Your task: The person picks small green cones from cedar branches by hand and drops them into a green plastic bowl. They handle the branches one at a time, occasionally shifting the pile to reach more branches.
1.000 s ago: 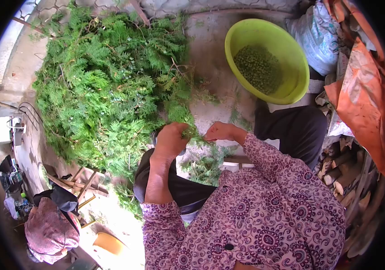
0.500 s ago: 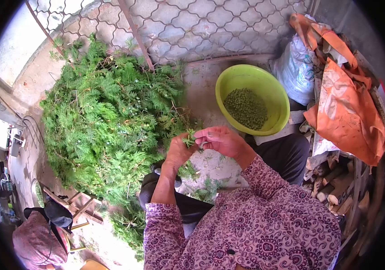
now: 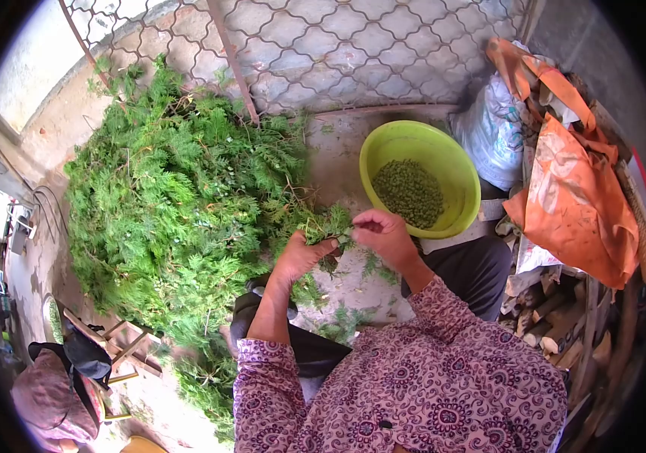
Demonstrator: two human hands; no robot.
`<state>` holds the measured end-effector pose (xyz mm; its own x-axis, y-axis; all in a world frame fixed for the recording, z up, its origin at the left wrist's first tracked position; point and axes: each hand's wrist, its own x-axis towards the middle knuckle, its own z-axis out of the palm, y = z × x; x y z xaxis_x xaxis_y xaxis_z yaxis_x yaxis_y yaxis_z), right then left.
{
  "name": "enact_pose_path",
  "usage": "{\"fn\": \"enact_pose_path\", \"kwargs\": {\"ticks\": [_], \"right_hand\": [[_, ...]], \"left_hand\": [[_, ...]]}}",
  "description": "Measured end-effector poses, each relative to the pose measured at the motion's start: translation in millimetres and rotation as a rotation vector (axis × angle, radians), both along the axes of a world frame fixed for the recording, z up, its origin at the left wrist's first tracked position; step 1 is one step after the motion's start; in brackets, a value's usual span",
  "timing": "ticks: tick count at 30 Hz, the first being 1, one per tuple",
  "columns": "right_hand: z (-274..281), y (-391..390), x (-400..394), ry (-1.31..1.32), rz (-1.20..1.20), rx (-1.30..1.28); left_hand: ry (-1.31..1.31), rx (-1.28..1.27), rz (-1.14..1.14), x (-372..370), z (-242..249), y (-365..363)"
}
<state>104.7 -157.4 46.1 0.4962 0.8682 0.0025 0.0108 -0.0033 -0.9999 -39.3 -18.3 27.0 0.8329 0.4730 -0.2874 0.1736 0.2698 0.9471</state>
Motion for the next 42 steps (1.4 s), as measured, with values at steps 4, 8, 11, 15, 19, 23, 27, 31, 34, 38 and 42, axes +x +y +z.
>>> {"fn": "enact_pose_path", "kwargs": {"ticks": [4, 8, 11, 15, 19, 23, 27, 31, 34, 38, 42], "right_hand": [[12.2, 8.2, -13.3, -0.885, -0.067, 0.152], [7.4, 7.3, -12.3, -0.797, 0.015, 0.098], [7.3, 6.5, -17.8, -0.703, 0.000, 0.038], [6.1, 7.4, -21.6, -0.807, -0.045, 0.070], [5.0, 8.3, -21.9, -0.811, -0.040, 0.053], [9.3, 10.2, -26.4, -0.752, -0.048, 0.036], [7.5, 13.9, -34.9, -0.766, -0.094, 0.058], [6.5, 16.3, -42.8, -0.551, -0.107, 0.092], [-2.8, 17.3, -42.3, -0.391, -0.057, 0.033], [4.8, 16.8, -45.2, -0.304, -0.021, 0.059], [21.7, 13.8, -67.0, -0.254, 0.203, 0.112]], "left_hand": [[-0.015, -0.070, -0.012, 0.8, 7.9, -3.0], [0.010, -0.035, -0.073, -2.8, 9.2, -1.1], [0.063, -0.013, -0.117, -0.7, 6.7, 1.9], [0.043, -0.019, -0.125, -1.4, 10.2, -1.1], [-0.005, -0.086, 0.002, 2.4, 0.2, -1.3], [0.003, -0.066, -0.021, 2.3, 5.2, 1.4], [-0.063, -0.174, 0.089, 5.3, 4.7, -1.1], [-0.126, -0.240, 0.158, 6.7, -1.2, -1.6], [-0.140, -0.248, 0.194, 6.3, -0.7, -3.9], [-0.107, -0.285, 0.269, 3.7, 1.7, -4.9], [-0.103, -0.123, 0.282, 2.4, -14.2, 6.4]]}}
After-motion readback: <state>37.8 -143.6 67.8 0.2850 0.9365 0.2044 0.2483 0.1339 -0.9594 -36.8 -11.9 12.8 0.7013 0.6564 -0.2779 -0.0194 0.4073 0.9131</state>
